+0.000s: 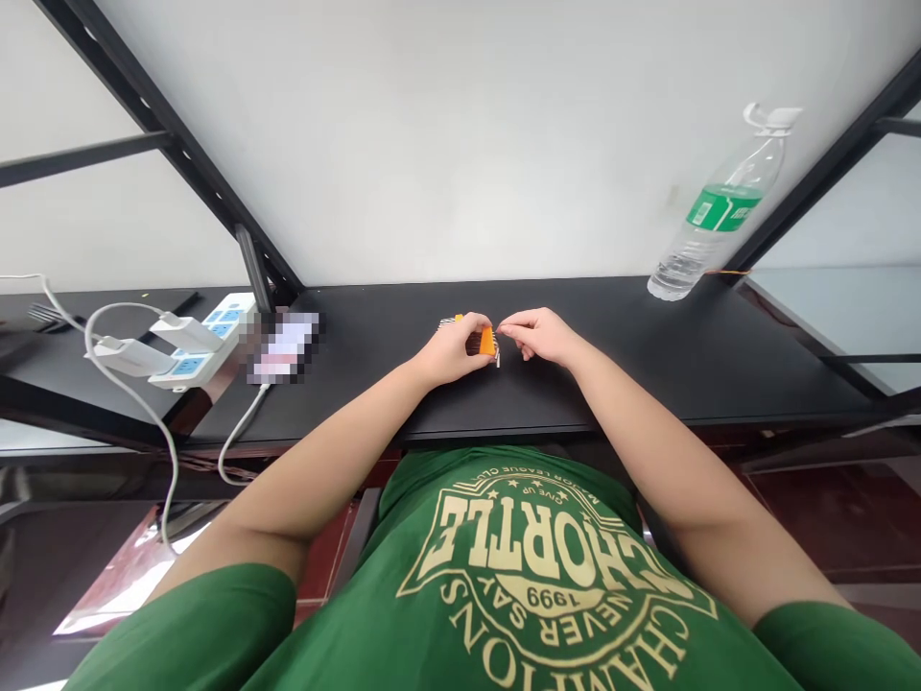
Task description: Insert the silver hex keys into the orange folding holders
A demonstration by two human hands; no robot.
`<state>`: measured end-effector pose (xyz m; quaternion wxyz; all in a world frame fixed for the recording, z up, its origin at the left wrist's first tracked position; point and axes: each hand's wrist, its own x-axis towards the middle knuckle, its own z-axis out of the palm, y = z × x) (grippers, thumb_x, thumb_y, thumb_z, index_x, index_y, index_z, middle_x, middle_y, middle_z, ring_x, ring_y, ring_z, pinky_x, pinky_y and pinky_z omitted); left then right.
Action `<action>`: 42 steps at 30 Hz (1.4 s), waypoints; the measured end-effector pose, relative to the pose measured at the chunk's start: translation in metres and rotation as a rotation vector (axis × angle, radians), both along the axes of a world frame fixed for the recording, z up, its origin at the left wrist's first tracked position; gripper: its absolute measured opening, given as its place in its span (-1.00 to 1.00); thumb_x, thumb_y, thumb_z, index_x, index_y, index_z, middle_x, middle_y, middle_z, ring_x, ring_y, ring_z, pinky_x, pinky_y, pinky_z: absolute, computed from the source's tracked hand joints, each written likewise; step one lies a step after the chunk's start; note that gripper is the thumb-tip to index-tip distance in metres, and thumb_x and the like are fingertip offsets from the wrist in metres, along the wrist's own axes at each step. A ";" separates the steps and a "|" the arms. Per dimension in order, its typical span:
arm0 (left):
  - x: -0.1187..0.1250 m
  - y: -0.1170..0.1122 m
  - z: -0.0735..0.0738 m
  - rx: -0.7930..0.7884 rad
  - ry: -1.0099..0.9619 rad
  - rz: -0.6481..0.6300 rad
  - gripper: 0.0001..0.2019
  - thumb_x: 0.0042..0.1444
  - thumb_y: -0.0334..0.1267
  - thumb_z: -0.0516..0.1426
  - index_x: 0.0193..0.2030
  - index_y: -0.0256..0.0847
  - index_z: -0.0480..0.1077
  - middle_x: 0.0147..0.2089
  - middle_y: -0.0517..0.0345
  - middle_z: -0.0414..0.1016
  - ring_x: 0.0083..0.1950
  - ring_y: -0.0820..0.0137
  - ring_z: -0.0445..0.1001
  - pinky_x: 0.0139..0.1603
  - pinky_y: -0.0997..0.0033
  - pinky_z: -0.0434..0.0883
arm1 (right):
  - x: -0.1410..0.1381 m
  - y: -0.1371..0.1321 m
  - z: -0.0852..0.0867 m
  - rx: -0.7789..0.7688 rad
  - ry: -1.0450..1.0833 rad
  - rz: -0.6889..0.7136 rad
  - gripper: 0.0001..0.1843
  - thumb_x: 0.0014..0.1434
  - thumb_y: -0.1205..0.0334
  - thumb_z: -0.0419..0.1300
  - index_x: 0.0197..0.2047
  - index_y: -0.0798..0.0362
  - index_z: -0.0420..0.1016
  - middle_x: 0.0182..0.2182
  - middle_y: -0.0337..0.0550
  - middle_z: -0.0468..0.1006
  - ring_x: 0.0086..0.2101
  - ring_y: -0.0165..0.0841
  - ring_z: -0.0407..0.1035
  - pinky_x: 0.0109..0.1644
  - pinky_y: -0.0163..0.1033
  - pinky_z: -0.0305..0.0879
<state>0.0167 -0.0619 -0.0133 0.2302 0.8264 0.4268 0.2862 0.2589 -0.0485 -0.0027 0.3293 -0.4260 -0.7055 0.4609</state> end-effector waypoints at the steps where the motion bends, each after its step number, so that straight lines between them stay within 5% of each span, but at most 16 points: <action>1: 0.000 0.000 0.000 0.001 0.000 -0.011 -0.53 0.07 -0.19 0.35 0.12 -0.09 0.39 -0.01 0.12 0.62 -0.02 0.27 0.65 0.10 0.22 0.58 | 0.000 -0.001 0.001 -0.002 -0.012 0.000 -0.70 0.29 0.00 0.34 -0.13 0.06 0.73 -0.54 -0.28 0.43 -0.60 -0.42 0.32 -0.45 -0.26 0.26; 12: 0.001 -0.001 -0.002 -0.036 -0.039 -0.061 -0.54 0.05 -0.14 0.37 0.09 -0.10 0.46 -0.04 0.11 0.64 -0.08 0.27 0.65 0.03 0.22 0.60 | -0.005 -0.001 -0.003 0.060 -0.118 -0.033 -0.63 0.23 -0.05 0.32 -0.12 0.03 0.80 -0.39 -0.19 0.62 -0.55 -0.44 0.26 -0.40 -0.24 0.24; 28: 0.001 -0.001 -0.002 -0.043 -0.054 -0.039 -0.54 0.04 -0.11 0.37 0.08 -0.10 0.44 -0.04 0.13 0.63 -0.07 0.28 0.65 0.04 0.22 0.59 | -0.014 -0.001 -0.012 0.078 -0.046 -0.023 -0.64 0.29 -0.05 0.22 -0.17 0.04 0.70 -0.53 -0.28 0.42 -0.53 -0.41 0.21 -0.39 -0.23 0.19; 36: 0.001 -0.001 -0.001 -0.031 -0.038 -0.033 -0.57 0.04 -0.11 0.40 0.04 -0.10 0.47 -0.06 0.13 0.64 -0.07 0.27 0.64 0.05 0.19 0.59 | -0.016 -0.002 -0.013 0.246 -0.174 -0.035 -0.71 0.37 0.04 0.15 -0.24 0.01 0.61 -0.38 -0.22 0.56 -0.35 -0.31 0.36 -0.21 -0.20 0.23; 42: 0.000 -0.001 0.000 -0.002 -0.043 -0.035 -0.56 0.05 -0.10 0.39 0.06 -0.12 0.48 -0.04 0.11 0.64 -0.05 0.26 0.64 0.09 0.19 0.58 | -0.020 -0.005 -0.014 0.542 -0.356 -0.001 -0.74 0.46 0.16 0.01 -0.29 -0.01 0.35 -0.28 -0.09 0.51 -0.28 -0.24 0.35 -0.17 -0.14 0.19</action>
